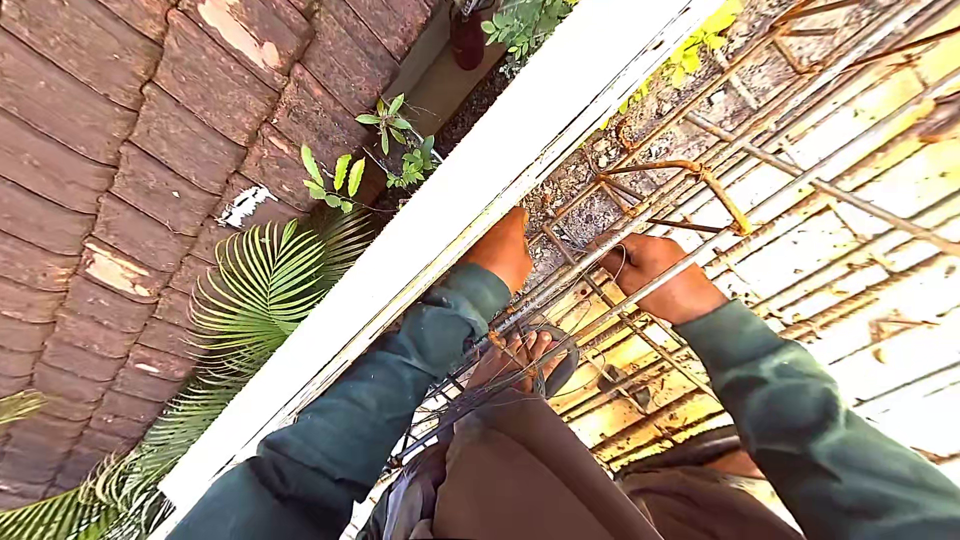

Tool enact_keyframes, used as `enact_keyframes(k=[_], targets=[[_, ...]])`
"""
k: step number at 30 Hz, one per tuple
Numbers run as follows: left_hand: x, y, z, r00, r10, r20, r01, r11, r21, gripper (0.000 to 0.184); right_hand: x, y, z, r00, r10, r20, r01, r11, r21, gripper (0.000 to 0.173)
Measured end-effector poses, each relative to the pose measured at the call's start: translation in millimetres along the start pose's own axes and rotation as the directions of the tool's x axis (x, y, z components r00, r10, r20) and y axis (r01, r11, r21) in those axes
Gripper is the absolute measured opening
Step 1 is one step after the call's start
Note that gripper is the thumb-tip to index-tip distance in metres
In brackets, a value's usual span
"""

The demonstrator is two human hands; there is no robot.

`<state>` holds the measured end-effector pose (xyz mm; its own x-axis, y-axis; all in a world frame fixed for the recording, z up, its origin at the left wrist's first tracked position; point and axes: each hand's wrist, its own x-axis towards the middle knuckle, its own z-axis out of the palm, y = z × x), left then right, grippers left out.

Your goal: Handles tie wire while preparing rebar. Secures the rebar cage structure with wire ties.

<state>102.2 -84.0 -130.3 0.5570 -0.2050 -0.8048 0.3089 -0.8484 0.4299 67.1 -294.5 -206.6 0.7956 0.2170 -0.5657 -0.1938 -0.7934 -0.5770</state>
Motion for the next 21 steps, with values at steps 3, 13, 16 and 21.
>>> enact_keyframes(k=[3,13,16,21], targets=[[1,2,0,1.000,-0.003,0.011,0.003,1.000,0.029,0.050,3,2,2,1.000,-0.007,0.004,0.007,0.999,-0.039,0.019],[-30,15,4,0.999,-0.041,0.024,0.040,0.999,0.005,0.024,-37,27,-41,0.993,0.100,-0.063,-0.112,0.972,-0.208,0.020],[5,-3,-2,0.993,0.040,0.112,-0.035,0.998,-0.050,0.025,-55,29,-48,0.984,0.172,-0.049,-0.177,0.975,-0.133,0.016],[53,-23,3,0.945,0.145,0.292,-0.159,0.987,0.024,0.028,-68,31,-55,0.965,0.263,0.000,-0.258,0.946,-0.195,0.016]])
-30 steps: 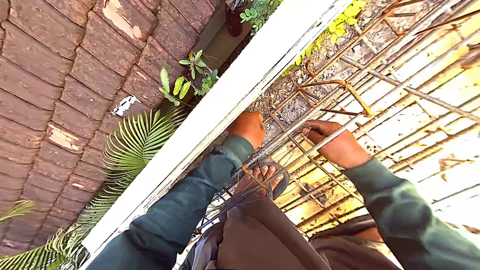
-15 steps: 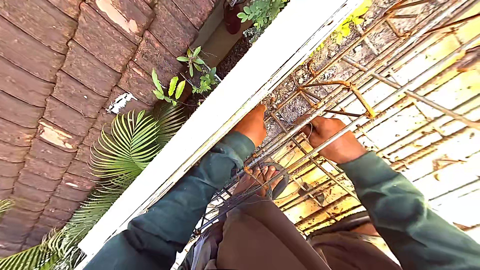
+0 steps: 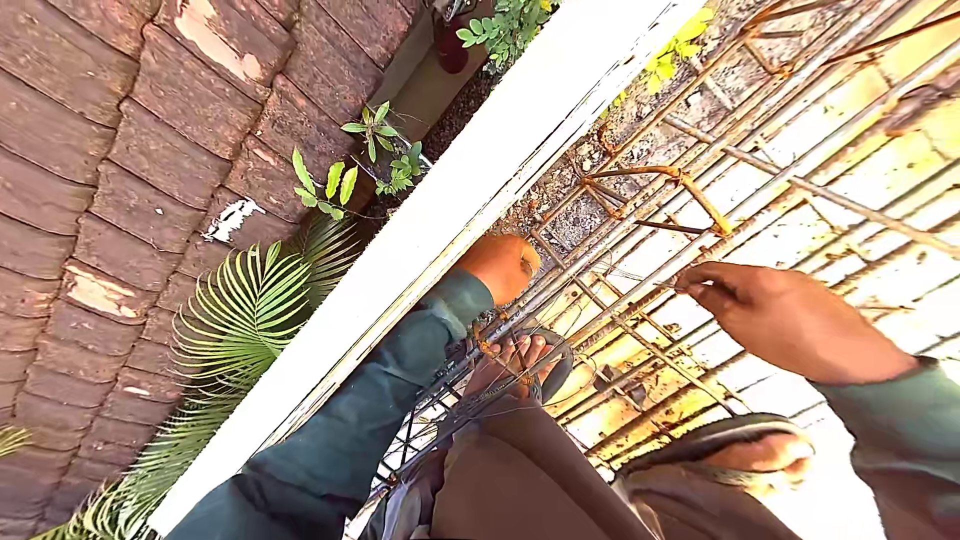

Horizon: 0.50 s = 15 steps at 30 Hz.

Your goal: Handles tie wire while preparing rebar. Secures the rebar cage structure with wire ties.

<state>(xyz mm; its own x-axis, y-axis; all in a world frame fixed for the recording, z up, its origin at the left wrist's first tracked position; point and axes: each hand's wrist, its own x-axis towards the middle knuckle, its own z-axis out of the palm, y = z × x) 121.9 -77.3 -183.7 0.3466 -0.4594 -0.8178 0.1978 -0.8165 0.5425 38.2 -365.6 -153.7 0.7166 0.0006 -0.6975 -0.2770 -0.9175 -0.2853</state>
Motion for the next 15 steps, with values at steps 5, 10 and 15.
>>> enact_keyframes(k=[5,10,15], targets=[[23,-7,21,0.996,0.059,0.061,-0.061,0.998,0.029,0.028,4,-45,18,0.994,0.065,0.086,-0.060,0.997,-0.058,0.017],[29,-7,20,0.997,0.049,0.055,-0.055,0.991,0.119,0.029,29,-25,45,0.995,0.014,0.103,-0.033,0.982,0.186,0.018],[2,14,8,0.999,-0.035,0.017,0.032,0.987,0.160,0.031,39,-25,47,0.991,-0.113,0.076,0.104,0.988,0.118,0.017]])
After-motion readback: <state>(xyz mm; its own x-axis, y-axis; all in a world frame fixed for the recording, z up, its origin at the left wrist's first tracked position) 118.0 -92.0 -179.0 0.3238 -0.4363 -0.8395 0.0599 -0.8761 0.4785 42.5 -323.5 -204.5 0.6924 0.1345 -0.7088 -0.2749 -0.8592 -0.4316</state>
